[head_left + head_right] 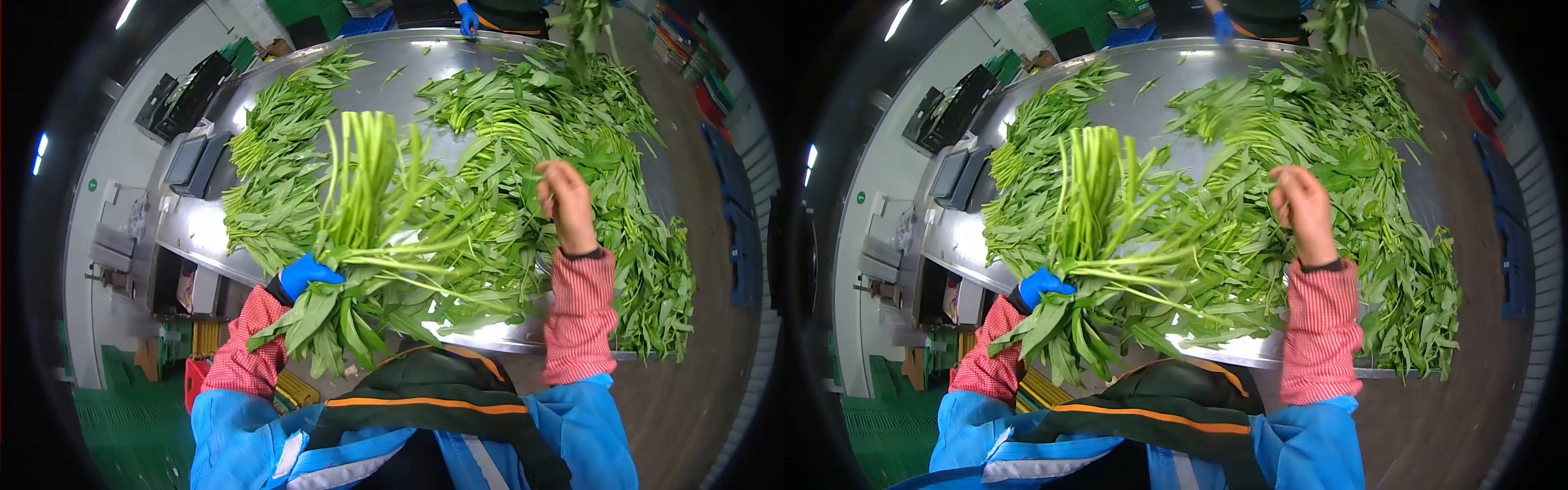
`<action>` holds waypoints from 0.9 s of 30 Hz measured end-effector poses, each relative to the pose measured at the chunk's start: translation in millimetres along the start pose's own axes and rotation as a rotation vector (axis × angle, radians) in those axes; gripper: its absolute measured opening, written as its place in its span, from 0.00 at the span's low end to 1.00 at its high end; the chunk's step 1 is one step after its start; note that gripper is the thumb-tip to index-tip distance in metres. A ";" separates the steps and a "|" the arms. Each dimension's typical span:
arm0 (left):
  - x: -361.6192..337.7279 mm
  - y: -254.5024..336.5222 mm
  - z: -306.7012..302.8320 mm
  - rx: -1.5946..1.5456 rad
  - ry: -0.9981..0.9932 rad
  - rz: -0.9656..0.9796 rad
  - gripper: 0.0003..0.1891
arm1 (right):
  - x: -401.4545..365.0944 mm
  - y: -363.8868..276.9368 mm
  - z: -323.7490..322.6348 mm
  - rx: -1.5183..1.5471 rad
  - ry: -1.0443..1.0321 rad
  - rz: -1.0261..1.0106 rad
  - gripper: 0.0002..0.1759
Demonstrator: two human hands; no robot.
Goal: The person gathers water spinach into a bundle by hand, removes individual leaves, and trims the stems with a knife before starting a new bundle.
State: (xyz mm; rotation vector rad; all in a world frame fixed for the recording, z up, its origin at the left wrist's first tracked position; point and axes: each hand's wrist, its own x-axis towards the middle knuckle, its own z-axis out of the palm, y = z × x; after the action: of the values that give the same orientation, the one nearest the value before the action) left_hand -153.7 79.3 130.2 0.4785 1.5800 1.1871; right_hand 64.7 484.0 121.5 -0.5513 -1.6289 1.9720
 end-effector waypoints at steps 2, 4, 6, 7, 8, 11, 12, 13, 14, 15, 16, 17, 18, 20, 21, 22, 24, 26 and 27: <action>-9.0 17.8 10.4 -0.177 0.056 -0.058 0.23 | -26.8 6.3 12.2 -0.685 -0.204 0.072 0.32; -1.0 1.3 -15.8 -0.059 0.119 -0.165 0.16 | -56.5 10.1 29.7 -1.251 -0.378 0.002 0.45; 4.3 -1.6 -13.7 -0.293 0.100 -0.124 0.10 | -67.2 33.6 42.6 -1.105 -0.556 -0.026 0.44; 7.0 1.0 -10.3 -0.324 0.083 -0.126 0.10 | -69.5 33.6 55.7 -0.889 -0.695 0.162 0.45; 9.6 3.1 -7.3 -0.355 0.066 -0.129 0.10 | -70.7 43.5 64.6 -0.610 -0.791 0.260 0.44; 15.4 21.0 24.1 -0.131 0.054 -0.039 0.12 | -58.2 98.3 78.1 0.224 -0.737 0.313 0.44; 25.0 15.7 28.5 -0.126 -0.002 -0.011 0.13 | -51.0 107.4 82.0 0.562 -0.651 0.413 0.45; 31.1 22.8 42.4 -0.123 -0.058 0.017 0.16 | -43.9 105.9 88.3 0.897 -0.551 0.507 0.46; 28.8 32.2 57.3 0.039 -0.060 -0.011 0.20 | -37.8 103.0 93.8 0.958 -0.421 0.483 0.47; 29.6 38.4 77.7 0.070 -0.092 0.047 0.23 | -32.7 91.9 100.5 1.015 -0.290 0.460 0.49; 35.9 29.6 89.7 0.158 -0.102 0.154 0.26 | -27.0 85.5 103.9 1.069 -0.155 0.439 0.51; 42.3 20.7 101.7 0.244 -0.103 0.262 0.29 | -16.1 96.7 97.8 1.075 -0.250 0.365 0.52; 54.9 1.9 105.1 0.388 -0.079 0.422 0.32 | -1.9 118.2 84.8 1.078 -0.344 0.291 0.53; 65.6 -3.5 115.7 0.794 0.025 0.424 0.40 | 12.7 133.5 69.5 1.161 -0.451 0.197 0.54; 69.8 -6.7 122.5 0.897 0.089 0.382 0.41 | 16.1 133.9 66.8 1.245 -0.463 0.181 0.55; 73.0 -10.6 126.4 0.998 0.153 0.336 0.43 | 17.7 134.9 63.9 1.329 -0.473 0.164 0.55; 78.1 -10.9 128.2 1.075 0.142 0.345 0.48 | 17.4 132.6 56.2 1.298 -0.494 0.157 0.53; 77.0 -0.1 133.4 1.180 0.121 0.367 0.53 | 15.4 125.0 51.0 1.316 -0.582 0.155 0.53; 81.6 -1.3 128.6 1.185 0.088 0.359 0.54 | 18.1 125.9 50.8 1.219 -0.467 0.146 0.52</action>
State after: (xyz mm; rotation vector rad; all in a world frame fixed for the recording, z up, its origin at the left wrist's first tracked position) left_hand -68.2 200.2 94.6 1.5200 2.2321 0.3718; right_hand 2.9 438.2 8.2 0.2982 -0.3066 2.8264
